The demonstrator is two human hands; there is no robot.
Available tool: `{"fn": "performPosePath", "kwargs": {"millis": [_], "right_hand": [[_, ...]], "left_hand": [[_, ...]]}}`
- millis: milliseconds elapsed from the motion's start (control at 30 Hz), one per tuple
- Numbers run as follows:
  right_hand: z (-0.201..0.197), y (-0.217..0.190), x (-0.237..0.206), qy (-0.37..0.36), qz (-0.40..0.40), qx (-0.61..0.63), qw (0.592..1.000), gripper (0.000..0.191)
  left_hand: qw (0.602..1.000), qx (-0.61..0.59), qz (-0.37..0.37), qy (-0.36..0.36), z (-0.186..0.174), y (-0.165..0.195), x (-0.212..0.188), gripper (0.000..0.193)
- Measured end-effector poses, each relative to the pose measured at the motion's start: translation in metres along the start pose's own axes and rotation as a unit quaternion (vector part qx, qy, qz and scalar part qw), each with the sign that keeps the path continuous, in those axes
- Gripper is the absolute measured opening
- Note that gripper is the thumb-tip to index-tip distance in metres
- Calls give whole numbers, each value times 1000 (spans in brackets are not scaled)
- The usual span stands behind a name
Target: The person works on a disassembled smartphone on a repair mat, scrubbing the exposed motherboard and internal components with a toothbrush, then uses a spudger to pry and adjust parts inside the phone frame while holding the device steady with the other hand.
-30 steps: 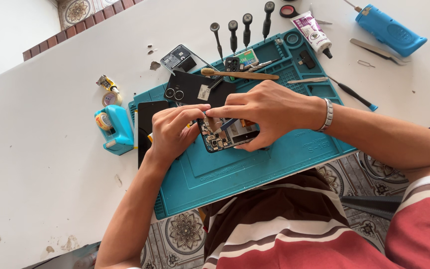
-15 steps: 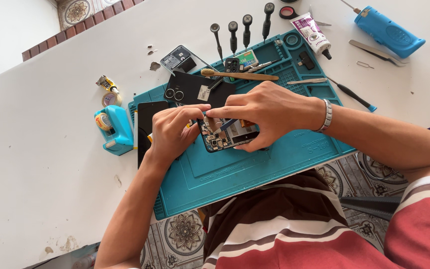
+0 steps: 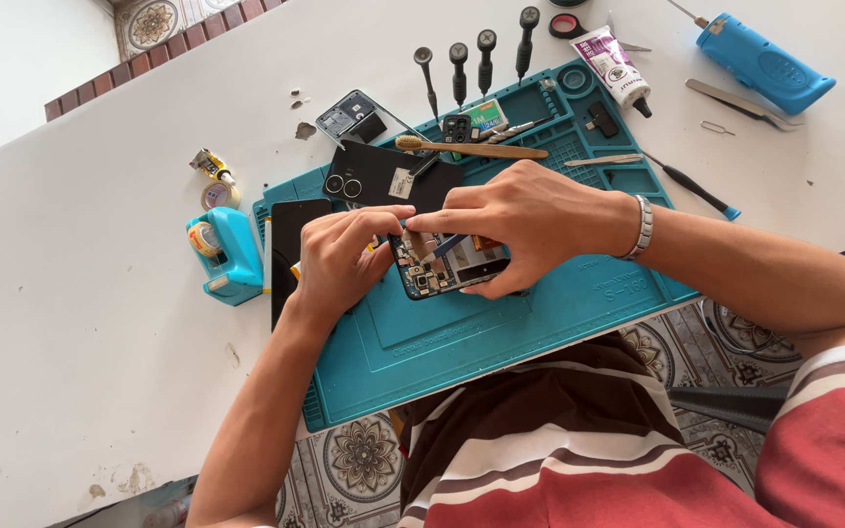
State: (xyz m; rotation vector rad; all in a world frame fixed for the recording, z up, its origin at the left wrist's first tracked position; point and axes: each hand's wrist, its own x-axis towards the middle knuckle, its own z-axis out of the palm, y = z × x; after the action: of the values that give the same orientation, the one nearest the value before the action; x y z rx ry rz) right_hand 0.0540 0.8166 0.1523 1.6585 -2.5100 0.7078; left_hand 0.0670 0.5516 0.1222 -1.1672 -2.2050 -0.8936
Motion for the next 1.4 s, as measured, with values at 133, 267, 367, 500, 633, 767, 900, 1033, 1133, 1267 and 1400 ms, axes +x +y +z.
{"fn": "performPosePath", "kwargs": {"millis": [133,267,367,500,633,767,900,1033,1133,1267,1400], "right_hand": [[0,0,1,-1,1,4,1000,83],[-1,0,3,-4,0,-3,1000,82],[-2,-1,3,-14,3,-2,1000,82],[-4,-3,5,-41,23,11,999,82],[-6,-4,4,-32,17,10,999,82],[-5,-3,3,1,0,-7,1000,83],[-5,-2,2,2,2,-7,1000,83],[-5,-2,2,3,7,-23,1000,84],[-5,-1,2,5,7,-30,1000,84],[-5,-1,2,13,-1,-30,999,83],[-5,-2,2,6,7,-29,1000,84]], "left_hand": [[1000,4,6,-4,-2,0,2,25],[1000,8,10,-5,-3,0,2,24],[1000,18,6,-15,-4,1,1,24],[999,35,-10,-29,-5,2,-1,23],[999,35,-11,-29,-4,1,0,23],[1000,15,26,-2,-3,0,2,24],[1000,19,23,0,-3,1,3,25],[999,21,24,3,-4,1,3,24],[999,31,17,-1,-3,1,3,23],[999,25,20,3,-2,1,3,23],[999,27,17,1,-2,1,2,22]]}}
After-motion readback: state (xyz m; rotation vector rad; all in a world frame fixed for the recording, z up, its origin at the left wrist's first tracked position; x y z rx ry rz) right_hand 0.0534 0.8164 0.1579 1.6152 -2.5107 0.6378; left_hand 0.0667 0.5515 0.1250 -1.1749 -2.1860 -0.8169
